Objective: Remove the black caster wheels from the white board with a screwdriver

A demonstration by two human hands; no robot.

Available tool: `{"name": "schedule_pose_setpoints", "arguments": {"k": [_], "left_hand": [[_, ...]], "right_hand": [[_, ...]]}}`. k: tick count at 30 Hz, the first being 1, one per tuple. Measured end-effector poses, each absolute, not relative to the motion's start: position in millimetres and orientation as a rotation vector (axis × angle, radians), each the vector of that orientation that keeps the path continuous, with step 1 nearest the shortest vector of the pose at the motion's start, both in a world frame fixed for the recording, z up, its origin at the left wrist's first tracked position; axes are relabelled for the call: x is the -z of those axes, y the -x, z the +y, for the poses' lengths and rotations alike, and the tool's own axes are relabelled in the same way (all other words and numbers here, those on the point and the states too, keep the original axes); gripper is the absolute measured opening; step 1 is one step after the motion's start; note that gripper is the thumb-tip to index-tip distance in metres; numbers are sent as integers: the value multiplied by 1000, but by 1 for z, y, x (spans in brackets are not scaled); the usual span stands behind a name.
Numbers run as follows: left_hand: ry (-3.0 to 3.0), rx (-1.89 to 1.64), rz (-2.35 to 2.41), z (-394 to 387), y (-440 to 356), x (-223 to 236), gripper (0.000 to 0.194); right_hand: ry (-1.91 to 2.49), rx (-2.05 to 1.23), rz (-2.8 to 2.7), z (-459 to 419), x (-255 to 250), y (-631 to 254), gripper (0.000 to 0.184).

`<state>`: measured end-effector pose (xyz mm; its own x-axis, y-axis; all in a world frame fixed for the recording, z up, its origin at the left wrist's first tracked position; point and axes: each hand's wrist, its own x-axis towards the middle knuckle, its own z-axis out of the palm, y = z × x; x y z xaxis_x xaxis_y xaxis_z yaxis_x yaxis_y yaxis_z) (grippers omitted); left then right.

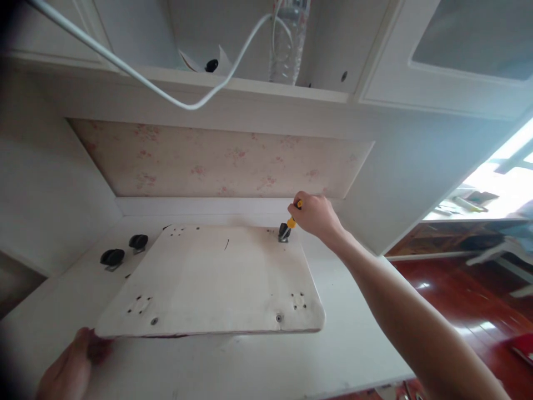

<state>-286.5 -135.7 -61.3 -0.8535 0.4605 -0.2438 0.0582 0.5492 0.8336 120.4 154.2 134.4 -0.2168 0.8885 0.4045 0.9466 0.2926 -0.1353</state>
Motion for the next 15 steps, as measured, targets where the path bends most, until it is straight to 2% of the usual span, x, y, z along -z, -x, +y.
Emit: {"name": "schedule_pose_setpoints", "arguments": {"k": [9,15], "left_hand": [[-474,-1177,2354,-139,293,67,45],[-514,-1192,2357,-142,294,75,42]], "right_hand": [[1614,230,-2168,155,-133,-120,17],[1626,235,-2156,158,-133,-120,18]]}}
